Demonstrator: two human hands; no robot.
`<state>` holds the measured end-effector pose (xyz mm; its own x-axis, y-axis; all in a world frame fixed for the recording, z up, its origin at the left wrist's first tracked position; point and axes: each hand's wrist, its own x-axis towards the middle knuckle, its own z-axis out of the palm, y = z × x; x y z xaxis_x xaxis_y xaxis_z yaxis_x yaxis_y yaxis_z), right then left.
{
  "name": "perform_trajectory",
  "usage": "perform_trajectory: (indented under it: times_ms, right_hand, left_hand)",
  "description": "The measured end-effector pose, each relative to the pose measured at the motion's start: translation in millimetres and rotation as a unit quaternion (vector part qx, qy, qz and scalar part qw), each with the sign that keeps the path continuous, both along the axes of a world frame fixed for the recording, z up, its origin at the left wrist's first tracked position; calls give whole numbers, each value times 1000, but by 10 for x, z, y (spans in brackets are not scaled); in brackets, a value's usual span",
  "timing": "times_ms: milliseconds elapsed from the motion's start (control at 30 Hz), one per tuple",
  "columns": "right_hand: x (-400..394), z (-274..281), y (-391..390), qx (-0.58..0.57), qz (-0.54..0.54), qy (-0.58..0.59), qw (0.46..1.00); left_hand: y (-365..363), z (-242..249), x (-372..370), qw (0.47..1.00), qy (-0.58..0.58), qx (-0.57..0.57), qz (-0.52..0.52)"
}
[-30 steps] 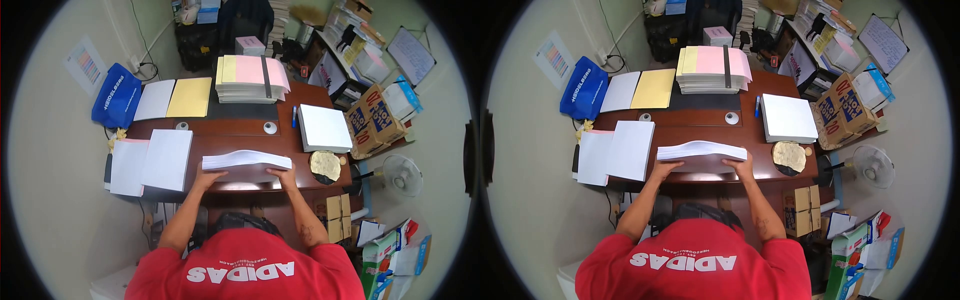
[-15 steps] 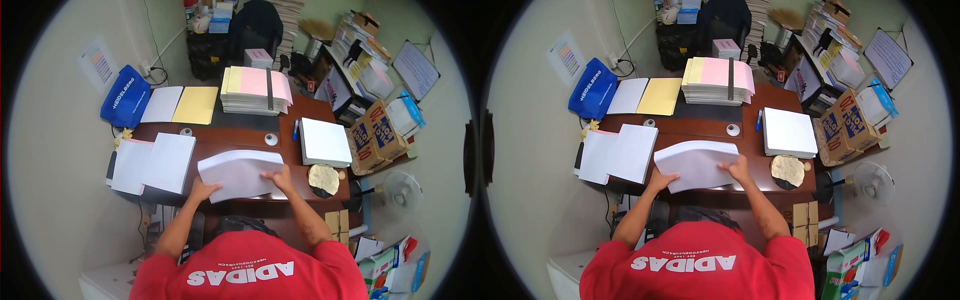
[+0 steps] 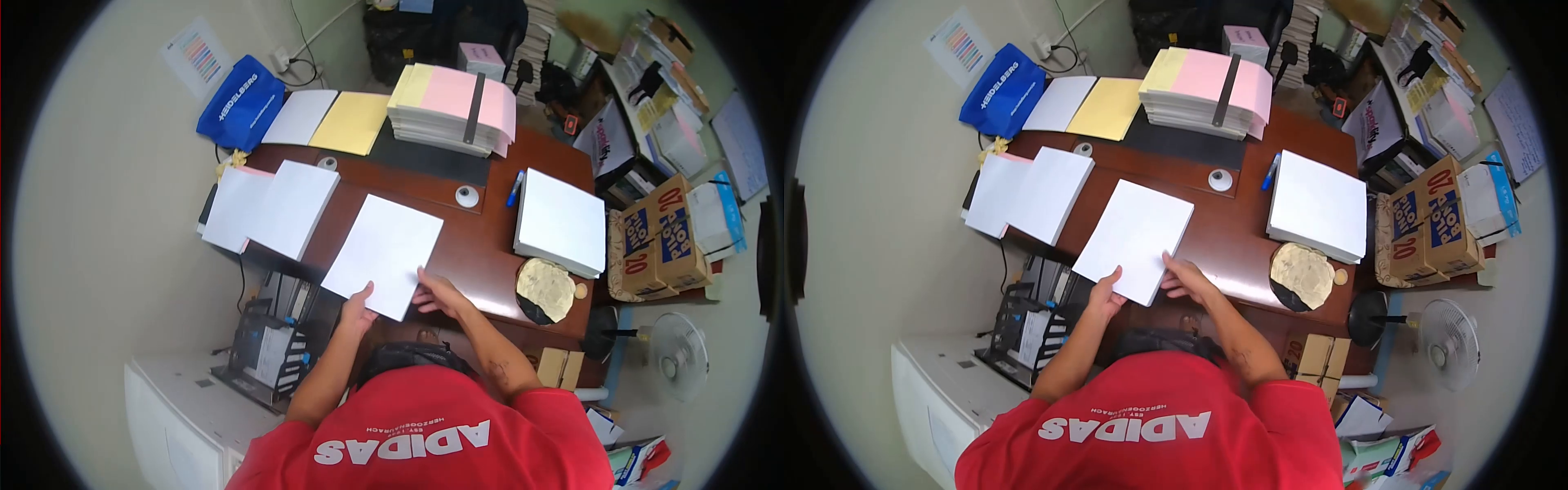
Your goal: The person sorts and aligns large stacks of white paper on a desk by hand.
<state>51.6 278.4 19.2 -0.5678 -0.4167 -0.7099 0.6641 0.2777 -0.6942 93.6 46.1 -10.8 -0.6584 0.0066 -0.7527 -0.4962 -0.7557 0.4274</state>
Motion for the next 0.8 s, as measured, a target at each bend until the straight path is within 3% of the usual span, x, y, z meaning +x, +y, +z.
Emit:
perform_trajectory:
  times_ms: [67,133,200,400,433,500,533,567,600,633,667,733,767,800]
  right_hand:
    - [30,102,-135,-24,-87,10,996]
    - [64,-29,-155,-22,-100,60,993]
    - [110,-132,-40,-60,-134,-8,989]
    - [102,-109,221,-54,-165,-66,983]
    - [99,-71,246,-7,-144,-10,989]
    - [71,-99,329,58,-97,108,988]
    - [81,-156,371,59,-93,106,988]
    - [85,-210,409,117,-50,222,967]
    - [68,-283,455,172,-8,334,927]
    - [47,-449,503,84,-47,236,967]
    - [28,-360,506,85,-47,237,967]
    - [-10,-72,508,-71,-158,-19,985]
    - [-95,-79,542,-115,-133,-85,981]
    - [-118,-47,497,-115,-132,-84,981]
  left_hand:
    - [209,-2,210,1000,0,-5,-4]
    - [337,59,382,998,22,27,43]
    - [373,143,502,999,43,-15,20]
    - [-317,444,448,984,130,119,-6]
    - [-438,475,307,984,130,120,-7]
    - [-596,459,2,960,80,146,-227]
    - [-591,236,-93,960,79,148,-222]
    - [-550,-124,-218,945,62,-60,-317]
    - [-462,-318,-322,878,44,-265,-395]
    - [-249,15,-323,882,26,-300,-364]
    - [-161,51,-303,882,27,-298,-364]
    - [-38,91,-171,757,177,-508,-372]
    - [35,137,-78,693,210,-592,-355]
    - [68,118,-37,693,210,-592,-354]
